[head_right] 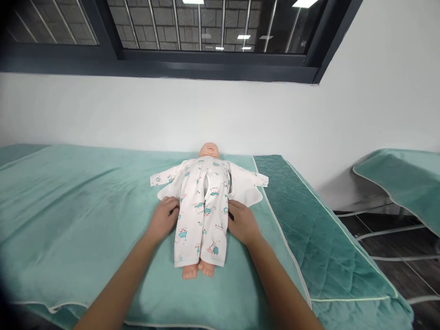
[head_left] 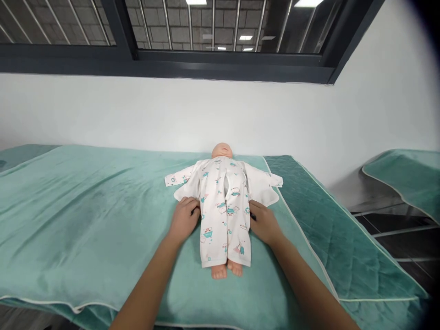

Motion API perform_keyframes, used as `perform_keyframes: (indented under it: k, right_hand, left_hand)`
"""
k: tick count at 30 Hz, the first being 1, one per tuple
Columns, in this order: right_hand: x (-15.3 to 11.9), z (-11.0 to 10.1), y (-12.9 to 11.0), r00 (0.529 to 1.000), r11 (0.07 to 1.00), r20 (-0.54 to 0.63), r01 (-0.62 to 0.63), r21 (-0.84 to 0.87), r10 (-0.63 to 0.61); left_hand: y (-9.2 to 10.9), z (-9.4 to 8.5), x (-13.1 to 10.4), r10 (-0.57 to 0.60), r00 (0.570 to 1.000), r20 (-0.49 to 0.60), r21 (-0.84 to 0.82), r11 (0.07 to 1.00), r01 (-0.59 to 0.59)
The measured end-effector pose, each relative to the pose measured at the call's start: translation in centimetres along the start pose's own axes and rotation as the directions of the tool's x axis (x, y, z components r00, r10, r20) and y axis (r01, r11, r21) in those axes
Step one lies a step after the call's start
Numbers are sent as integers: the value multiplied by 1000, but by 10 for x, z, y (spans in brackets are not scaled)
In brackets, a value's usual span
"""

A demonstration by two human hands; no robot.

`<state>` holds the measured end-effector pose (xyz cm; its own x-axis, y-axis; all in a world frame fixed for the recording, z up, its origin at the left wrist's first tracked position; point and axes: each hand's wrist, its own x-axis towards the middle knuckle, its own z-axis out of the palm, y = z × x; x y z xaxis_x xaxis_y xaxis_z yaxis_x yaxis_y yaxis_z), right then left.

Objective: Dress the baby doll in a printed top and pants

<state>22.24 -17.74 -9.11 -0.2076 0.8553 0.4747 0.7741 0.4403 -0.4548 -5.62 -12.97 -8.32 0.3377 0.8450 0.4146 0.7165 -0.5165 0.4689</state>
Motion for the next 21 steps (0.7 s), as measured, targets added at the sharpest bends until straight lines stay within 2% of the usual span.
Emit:
perform_keyframes:
  k: [2,4,7,10,13,15,17,19,21]
  right_hand:
    - [2,-2,6,989,993,-99,-110,38,113]
    - [5,-5,19,947,974,-230,-226,23,225]
    - [8,-13,48,875,899,-358,-404,-168,326]
    - [7,-23,72,817,743,-360,-566,-356,450]
    - [7,-31,81,746,635,-293,-664,-396,597]
    - [11,-35,83,690,619,-240,-721,-313,683]
    - [19,-40,85,656,629,-205,-755,-184,727]
    - [31,-45,83,664,664,-195,-744,-73,722]
    - [46,-51,71,692,708,-216,-706,0,689]
  left_hand:
    - [-3,1,-1,-76,994,-84,16,997,78]
    - [-5,2,-1,-171,972,-162,49,982,181]
    - [-6,2,0,-301,921,-248,126,933,338]
    - [-4,3,2,-382,874,-299,205,869,450]
    - [-1,5,3,-411,849,-330,265,823,502]
    - [0,6,3,-415,842,-344,280,811,514]
    - [0,6,2,-417,840,-348,278,809,517]
    - [0,6,2,-418,840,-346,271,812,517]
    - [1,5,1,-423,839,-341,264,814,518]
